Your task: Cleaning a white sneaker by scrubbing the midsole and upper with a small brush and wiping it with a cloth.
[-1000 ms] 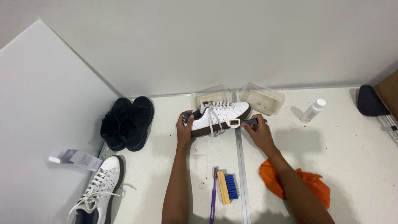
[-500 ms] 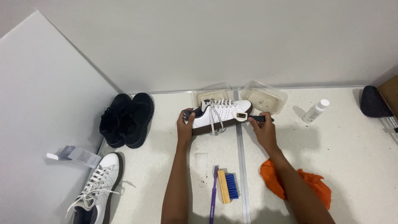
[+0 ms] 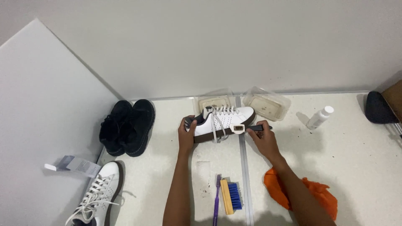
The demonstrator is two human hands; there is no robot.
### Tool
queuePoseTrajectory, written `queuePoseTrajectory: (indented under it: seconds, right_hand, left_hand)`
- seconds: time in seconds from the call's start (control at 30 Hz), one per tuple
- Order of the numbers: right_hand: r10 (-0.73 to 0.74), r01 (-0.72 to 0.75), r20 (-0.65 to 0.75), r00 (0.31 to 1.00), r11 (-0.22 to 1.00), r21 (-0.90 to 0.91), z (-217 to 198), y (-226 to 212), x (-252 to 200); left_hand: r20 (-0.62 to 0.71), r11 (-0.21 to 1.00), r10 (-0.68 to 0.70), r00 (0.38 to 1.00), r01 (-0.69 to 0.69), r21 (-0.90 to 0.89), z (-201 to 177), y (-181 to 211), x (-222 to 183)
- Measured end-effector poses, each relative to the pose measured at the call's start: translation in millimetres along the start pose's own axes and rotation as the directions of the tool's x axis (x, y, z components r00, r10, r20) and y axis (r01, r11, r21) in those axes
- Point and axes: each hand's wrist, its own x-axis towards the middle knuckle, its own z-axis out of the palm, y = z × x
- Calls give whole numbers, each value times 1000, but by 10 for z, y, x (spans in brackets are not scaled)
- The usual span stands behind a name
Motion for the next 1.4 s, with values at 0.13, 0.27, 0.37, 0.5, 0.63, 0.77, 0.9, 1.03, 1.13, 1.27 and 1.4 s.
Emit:
queuePoseTrajectory:
  seconds: [0.13, 0.27, 0.37, 0.5, 0.63, 0.77, 0.9, 1.03, 1.13, 1.27, 1.4]
  right_hand:
    - [30, -28, -81, 996, 999, 34, -59, -68, 64]
    - [22, -22, -15, 1000, 1000, -1, -22, -40, 3]
    - [27, -27, 12, 1000, 1000, -1, -50, -80, 30]
    - [60, -60, 4, 998, 998, -9, -47, -97, 12]
    - [48, -41, 56, 997, 992, -118, 28, -16, -5]
    - [123, -124, -51, 991, 992, -4, -45, 50, 80]
    - [71, -71, -3, 997, 991, -114, 0, 131, 56]
    - [109, -110, -106, 988, 994, -10, -45, -17, 76]
    - [41, -46, -60, 997, 994, -97, 49, 203, 64]
    - [88, -90, -59, 994, 996, -28, -16, 64, 72]
    - [95, -94, -82, 992, 995, 19, -5, 57, 56]
  left_hand:
    - [-5, 1000, 2, 1000, -2, -4, 10, -37, 24]
    - [-18, 1000, -2, 1000, 2, 16, 12, -105, 39]
    - [-23, 1000, -5, 1000, 6, 13, 13, -101, 55]
    - [-19, 1000, -26, 999, 26, 6, 12, -98, 55]
    - [-19, 999, -32, 999, 31, -15, 12, -122, 60]
    - [-28, 999, -33, 999, 32, -38, 17, -130, 73]
    - [-30, 998, -38, 999, 37, -41, 19, -148, 60]
    - [-29, 999, -24, 999, 23, -34, 28, -104, 53]
    - [-25, 999, -25, 999, 24, -23, 14, -175, 83]
    - [-24, 999, -22, 999, 21, -35, 20, -162, 83]
    - [-24, 999, -23, 999, 23, -32, 11, -106, 51]
